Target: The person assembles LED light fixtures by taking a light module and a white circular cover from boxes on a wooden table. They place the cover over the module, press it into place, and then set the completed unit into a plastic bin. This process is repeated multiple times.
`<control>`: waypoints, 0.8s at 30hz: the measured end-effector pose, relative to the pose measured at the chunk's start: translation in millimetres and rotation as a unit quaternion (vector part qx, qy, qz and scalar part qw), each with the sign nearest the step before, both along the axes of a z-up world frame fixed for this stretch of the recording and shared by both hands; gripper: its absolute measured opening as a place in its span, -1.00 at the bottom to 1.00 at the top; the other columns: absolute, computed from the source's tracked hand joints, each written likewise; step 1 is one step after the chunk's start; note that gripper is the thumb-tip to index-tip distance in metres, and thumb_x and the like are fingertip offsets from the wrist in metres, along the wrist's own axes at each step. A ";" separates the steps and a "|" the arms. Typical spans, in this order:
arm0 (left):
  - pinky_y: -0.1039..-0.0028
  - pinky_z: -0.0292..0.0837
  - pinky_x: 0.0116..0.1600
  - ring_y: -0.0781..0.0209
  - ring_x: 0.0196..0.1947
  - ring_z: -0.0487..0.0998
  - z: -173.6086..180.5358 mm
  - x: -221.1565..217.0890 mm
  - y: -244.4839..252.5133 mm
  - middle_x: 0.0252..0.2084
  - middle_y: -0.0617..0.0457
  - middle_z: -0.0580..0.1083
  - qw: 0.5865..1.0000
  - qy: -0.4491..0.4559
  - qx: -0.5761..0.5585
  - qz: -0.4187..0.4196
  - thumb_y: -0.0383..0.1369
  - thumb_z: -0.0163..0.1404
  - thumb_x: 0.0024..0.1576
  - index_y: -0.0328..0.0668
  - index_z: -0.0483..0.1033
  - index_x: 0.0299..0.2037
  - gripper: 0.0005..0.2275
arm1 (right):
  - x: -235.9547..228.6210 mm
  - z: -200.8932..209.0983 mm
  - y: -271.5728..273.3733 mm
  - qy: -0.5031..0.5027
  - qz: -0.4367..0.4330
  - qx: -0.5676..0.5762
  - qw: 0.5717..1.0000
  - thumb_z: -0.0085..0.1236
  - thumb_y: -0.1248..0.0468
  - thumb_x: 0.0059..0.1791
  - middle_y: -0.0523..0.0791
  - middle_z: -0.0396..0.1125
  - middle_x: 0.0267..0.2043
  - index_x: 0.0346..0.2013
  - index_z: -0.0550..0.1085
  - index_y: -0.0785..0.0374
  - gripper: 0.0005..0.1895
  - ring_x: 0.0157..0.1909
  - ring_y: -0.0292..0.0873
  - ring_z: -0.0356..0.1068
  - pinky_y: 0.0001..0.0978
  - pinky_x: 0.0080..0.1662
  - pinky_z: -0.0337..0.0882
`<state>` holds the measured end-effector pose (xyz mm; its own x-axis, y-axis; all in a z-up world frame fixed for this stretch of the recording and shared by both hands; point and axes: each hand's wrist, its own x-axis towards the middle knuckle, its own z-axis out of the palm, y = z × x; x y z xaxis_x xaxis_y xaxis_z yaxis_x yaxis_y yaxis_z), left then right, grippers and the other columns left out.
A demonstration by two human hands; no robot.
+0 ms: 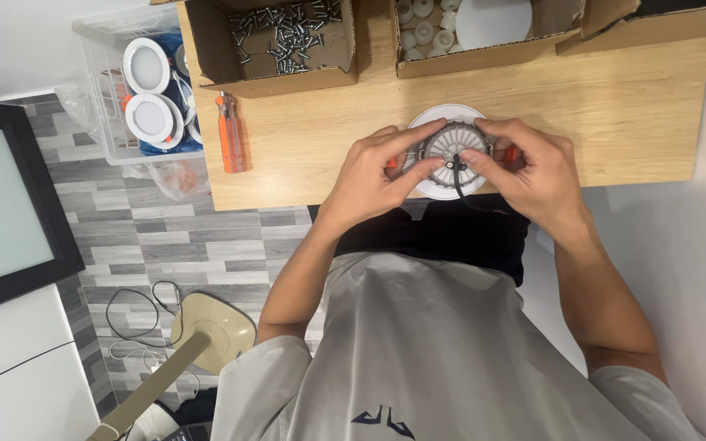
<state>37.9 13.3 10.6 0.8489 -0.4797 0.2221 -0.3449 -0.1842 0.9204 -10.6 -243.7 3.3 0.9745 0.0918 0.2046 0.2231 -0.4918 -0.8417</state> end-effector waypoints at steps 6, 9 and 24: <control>0.38 0.51 -0.22 0.13 -0.49 0.45 -2.3 1.2 0.3 -0.61 0.04 0.33 0.999 -0.017 0.034 0.002 -0.26 0.28 0.28 -0.06 0.61 0.29 -0.63 | 3.5 6.3 4.3 -0.003 -0.002 -0.020 1.000 0.48 0.31 0.17 0.02 0.42 -0.50 0.10 0.70 0.44 -0.72 -0.50 -0.03 0.39 -0.25 -0.42 0.36; 0.36 0.52 -0.20 0.11 -0.46 0.48 -1.7 1.0 0.1 -0.60 -0.02 0.36 0.999 -0.015 0.044 0.002 -0.26 0.27 0.28 -0.11 0.61 0.28 -0.63 | 2.9 1.6 4.0 -0.005 -0.004 -0.034 0.999 0.51 0.30 0.16 0.03 0.43 -0.50 0.08 0.71 0.43 -0.72 -0.49 -0.03 0.42 -0.25 -0.43 0.37; 0.40 0.53 -0.16 0.15 -0.40 0.49 -1.7 -0.7 -2.6 -0.42 -0.12 0.55 0.998 -0.024 0.058 0.006 -0.26 0.24 0.31 -0.15 0.59 0.29 -0.63 | 2.7 -2.4 4.9 0.004 -0.010 -0.024 1.000 0.50 0.27 0.16 -0.05 0.37 -0.52 0.24 0.67 0.31 -0.63 -0.46 -0.05 0.38 -0.24 -0.36 0.39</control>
<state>37.2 10.7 8.9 0.8440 -0.4949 0.2067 -0.3855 -0.2918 0.8753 -7.9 -238.8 1.0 0.9779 0.0820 0.1923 0.2060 -0.5355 -0.8191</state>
